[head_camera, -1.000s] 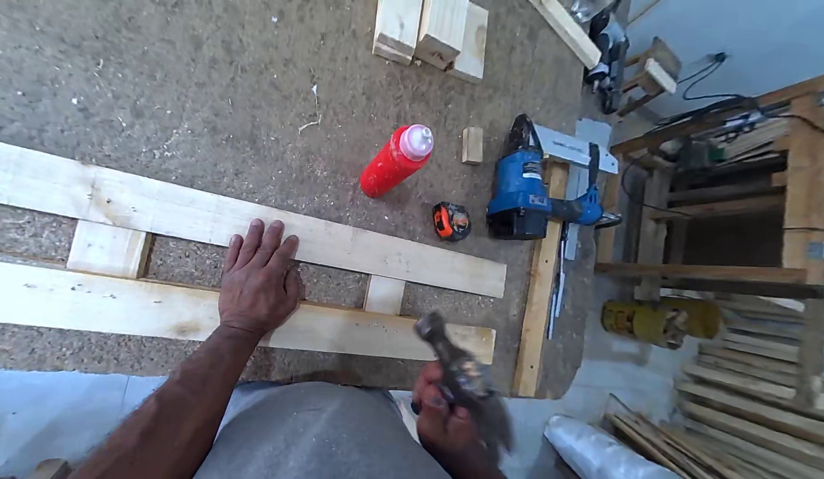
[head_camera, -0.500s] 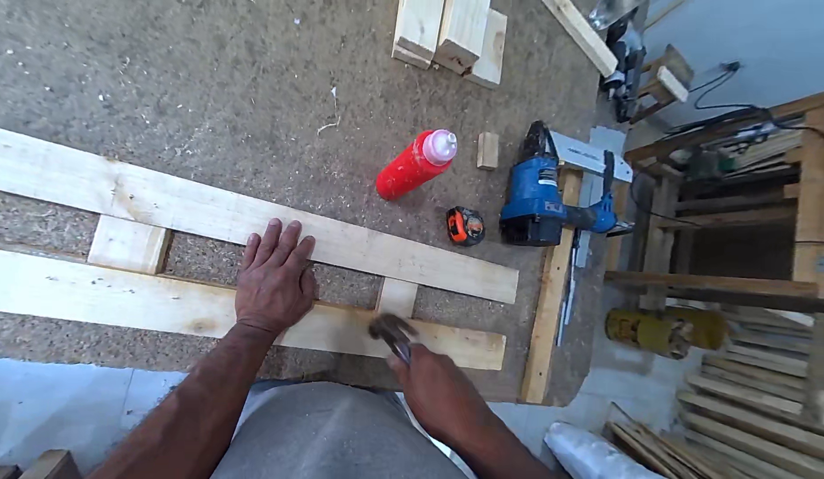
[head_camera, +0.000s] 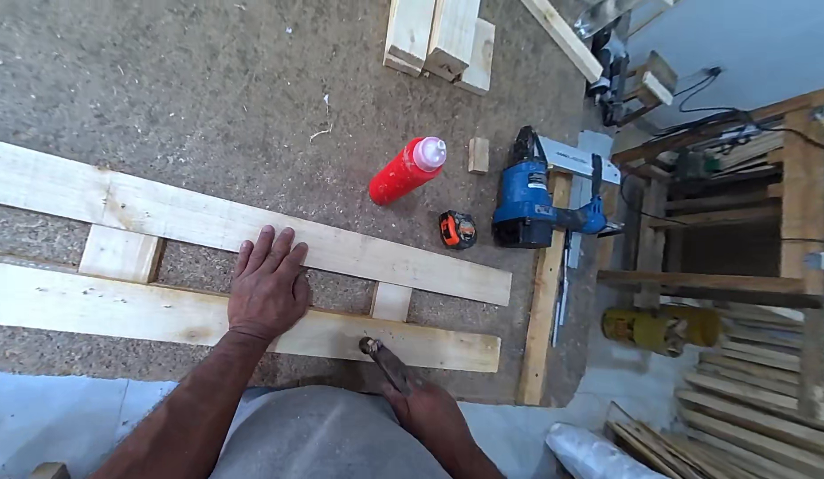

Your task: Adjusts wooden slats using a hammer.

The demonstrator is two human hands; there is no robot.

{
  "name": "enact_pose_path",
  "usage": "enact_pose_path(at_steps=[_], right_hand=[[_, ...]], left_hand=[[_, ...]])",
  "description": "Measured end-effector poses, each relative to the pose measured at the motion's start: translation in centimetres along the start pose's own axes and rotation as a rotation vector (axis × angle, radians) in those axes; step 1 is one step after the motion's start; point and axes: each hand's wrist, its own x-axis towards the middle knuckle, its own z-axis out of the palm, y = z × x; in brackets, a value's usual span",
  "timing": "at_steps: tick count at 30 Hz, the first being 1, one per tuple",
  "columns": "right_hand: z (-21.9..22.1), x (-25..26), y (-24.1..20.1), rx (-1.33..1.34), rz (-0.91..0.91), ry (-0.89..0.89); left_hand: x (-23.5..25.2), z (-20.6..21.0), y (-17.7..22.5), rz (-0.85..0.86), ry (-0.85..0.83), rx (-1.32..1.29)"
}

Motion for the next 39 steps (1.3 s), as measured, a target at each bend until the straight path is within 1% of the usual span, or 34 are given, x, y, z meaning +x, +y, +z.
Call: enact_pose_path(at_steps=[1, 2, 3, 4, 5, 6, 7, 8, 9, 10, 12, 14, 15, 16, 18, 19, 21, 22, 23, 25, 26, 27, 28, 29, 30, 31, 33, 34, 35, 36, 38, 39], right_hand=[[-0.2, -0.4, -0.1, 0.056, -0.096, 0.220], [0.0, -0.9, 0.0, 0.145, -0.193, 0.400], [0.5, -1.1, 0.5, 0.226, -0.266, 0.509], [1.6, -1.2, 1.1, 0.280, -0.291, 0.516], [2.6, -1.3, 1.5, 0.283, -0.255, 0.441], [2.8, -1.1, 1.6, 0.247, -0.148, 0.236], [1.8, -0.5, 1.3, 0.211, 0.005, -0.072], [0.5, 0.2, 1.0, 0.211, 0.126, -0.286], [-1.0, 0.4, 0.8, 0.243, 0.191, -0.374], [-2.4, 0.3, 0.8, 0.306, 0.219, -0.377], [-4.8, -0.9, 0.9, 0.438, 0.267, -0.293], [-7.6, -1.9, 1.5, 0.496, 0.347, -0.218], [-9.2, -2.0, 1.9, 0.479, 0.371, -0.202], [-10.9, -2.0, 2.3, 0.442, 0.387, -0.193], [-13.3, -2.1, 2.6, 0.369, 0.380, -0.117], [-13.6, -2.3, 2.7, 0.337, 0.340, -0.020], [-12.4, -2.4, 3.2, 0.281, 0.224, 0.173], [-11.4, -2.1, 3.6, 0.257, 0.202, 0.163], [-10.6, -1.7, 4.1, 0.215, 0.234, 0.032], [-10.0, -0.4, 5.2, 0.090, 0.406, -0.423], [-10.3, 0.1, 5.5, 0.050, 0.472, -0.556], [-11.1, 0.4, 5.6, 0.025, 0.502, -0.597], [-12.1, 0.2, 5.2, 0.004, 0.501, -0.571], [-13.2, -0.2, 4.7, -0.002, 0.481, -0.479], [-13.9, -0.7, 4.2, -0.003, 0.428, -0.318], [-14.2, -1.4, 3.9, -0.007, 0.335, -0.109], [-13.1, -1.7, 3.6, 0.053, 0.062, 0.339], [-11.8, -1.6, 3.7, 0.113, -0.033, 0.450], [-10.1, -1.7, 4.3, 0.158, -0.049, 0.433], [-8.6, -2.0, 5.1, 0.142, 0.023, 0.280], [-7.9, -1.7, 6.5, 0.057, 0.357, -0.326], [-8.4, -1.3, 6.8, 0.025, 0.463, -0.505]], left_hand=[[0.0, 0.0, 0.0, -0.003, -0.004, 0.003], [-0.2, -0.1, 0.0, -0.006, -0.023, 0.003], [-0.2, -0.2, 0.2, -0.004, -0.033, 0.004], [-0.2, -0.3, 0.2, -0.005, -0.030, 0.008], [-0.3, -0.4, 0.2, -0.004, -0.013, 0.009], [-0.2, -0.4, 0.2, 0.007, 0.008, 0.005], [-0.1, -0.4, 0.2, 0.024, 0.022, -0.003], [-0.1, -0.4, 0.1, 0.043, 0.025, -0.022], [-0.1, -0.6, -0.1, 0.057, 0.016, -0.052], [0.0, -0.8, -0.2, 0.057, -0.007, -0.076], [0.3, -2.0, 0.5, 0.023, -0.087, -0.070], [0.7, -3.1, 3.6, -0.060, -0.200, -0.025], [0.6, -3.2, 5.6, -0.090, -0.243, -0.035], [0.5, -2.5, 7.4, -0.078, -0.256, -0.048], [0.0, 0.7, 9.6, 0.036, -0.236, -0.044], [-0.5, 2.4, 9.9, 0.090, -0.211, 0.005], [-1.0, 4.0, 9.8, 0.142, -0.157, 0.077], [-1.0, 4.2, 9.7, 0.140, -0.144, 0.090], [-1.1, 4.3, 9.7, 0.130, -0.137, 0.095], [-1.2, 4.3, 9.6, 0.120, -0.122, 0.090], [-1.0, 4.3, 9.6, 0.116, -0.120, 0.088], [-0.7, 4.3, 9.7, 0.114, -0.116, 0.088], [-0.8, 4.4, 9.7, 0.109, -0.112, 0.089], [-0.9, 4.3, 9.7, 0.101, -0.126, 0.093], [-1.0, 4.3, 9.8, 0.096, -0.141, 0.096], [-1.0, 4.2, 9.9, 0.093, -0.157, 0.100], [-0.8, 4.2, 9.8, 0.102, -0.154, 0.103], [-0.8, 4.2, 9.7, 0.106, -0.148, 0.101], [-0.9, 4.2, 9.7, 0.107, -0.142, 0.098], [-0.9, 4.2, 9.6, 0.106, -0.139, 0.097], [-1.0, 4.3, 9.6, 0.110, -0.119, 0.093], [-0.9, 4.4, 9.6, 0.113, -0.106, 0.091]])
